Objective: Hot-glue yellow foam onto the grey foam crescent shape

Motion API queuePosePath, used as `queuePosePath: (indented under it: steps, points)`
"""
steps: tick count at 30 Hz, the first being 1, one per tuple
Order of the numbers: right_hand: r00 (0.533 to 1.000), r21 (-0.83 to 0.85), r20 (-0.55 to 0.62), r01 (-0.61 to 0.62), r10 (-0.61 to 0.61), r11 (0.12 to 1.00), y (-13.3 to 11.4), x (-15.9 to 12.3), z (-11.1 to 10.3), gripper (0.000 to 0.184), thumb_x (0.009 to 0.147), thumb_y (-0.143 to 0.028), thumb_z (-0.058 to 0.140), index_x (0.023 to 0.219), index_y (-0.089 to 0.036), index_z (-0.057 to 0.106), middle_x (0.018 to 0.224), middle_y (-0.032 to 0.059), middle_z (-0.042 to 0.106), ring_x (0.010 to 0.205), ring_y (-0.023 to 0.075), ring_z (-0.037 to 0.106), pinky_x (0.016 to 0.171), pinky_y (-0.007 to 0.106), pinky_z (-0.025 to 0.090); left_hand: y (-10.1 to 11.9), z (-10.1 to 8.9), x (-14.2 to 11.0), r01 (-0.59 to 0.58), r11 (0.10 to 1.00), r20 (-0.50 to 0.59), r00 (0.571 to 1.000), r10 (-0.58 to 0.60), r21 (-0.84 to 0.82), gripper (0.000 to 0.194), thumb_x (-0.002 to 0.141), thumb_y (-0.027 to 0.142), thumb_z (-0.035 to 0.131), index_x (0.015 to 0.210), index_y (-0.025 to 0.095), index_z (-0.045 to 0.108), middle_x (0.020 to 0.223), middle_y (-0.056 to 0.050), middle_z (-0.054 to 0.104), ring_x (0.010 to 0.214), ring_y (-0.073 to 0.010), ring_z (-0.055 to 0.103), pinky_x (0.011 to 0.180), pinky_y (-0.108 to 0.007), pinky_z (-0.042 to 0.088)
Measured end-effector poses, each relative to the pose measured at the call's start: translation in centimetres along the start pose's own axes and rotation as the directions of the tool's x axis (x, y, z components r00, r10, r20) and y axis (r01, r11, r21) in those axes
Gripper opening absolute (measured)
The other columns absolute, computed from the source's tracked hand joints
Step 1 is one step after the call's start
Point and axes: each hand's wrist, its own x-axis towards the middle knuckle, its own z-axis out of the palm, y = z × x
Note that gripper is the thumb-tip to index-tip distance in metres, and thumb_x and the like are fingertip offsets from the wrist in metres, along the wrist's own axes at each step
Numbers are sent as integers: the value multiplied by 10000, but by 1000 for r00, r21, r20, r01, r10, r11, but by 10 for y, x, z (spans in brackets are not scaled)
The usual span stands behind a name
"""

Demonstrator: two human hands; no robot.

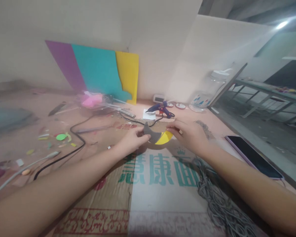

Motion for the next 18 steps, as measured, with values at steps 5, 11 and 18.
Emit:
queuePosePath:
  steps: [5, 11, 18]
  points:
    - [999, 61, 44, -14, 12, 998, 1, 2, -3, 137, 912, -244, 540, 875, -222, 670, 804, 9, 665, 716, 160, 597, 642, 269, 394, -1, -1, 0, 26, 999, 66, 997, -24, -19, 144, 706, 219, 577, 792, 135, 656, 494, 52, 512, 402, -77, 430, 372, -171, 298]
    - [991, 213, 134, -47, 18, 976, 6, 3, -2, 124, 900, -255, 558, 863, -230, 673, 806, 5, 671, 715, 155, 596, 652, 266, 404, -3, -1, 0, 32, 999, 158, 987, -25, -39, 113, 667, 187, 578, 744, 142, 647, 523, 44, 522, 432, -77, 452, 383, -158, 302]
    - [972, 348, 221, -155, 80, 924, 8, 8, -6, 166, 835, -324, 649, 743, -186, 649, 711, 5, 641, 655, 145, 552, 590, 254, 389, -5, -6, 0, 21, 997, 353, 936, 7, -74, 189, 653, 192, 601, 813, 153, 694, 764, -18, 668, 630, -137, 584, 554, -207, 453]
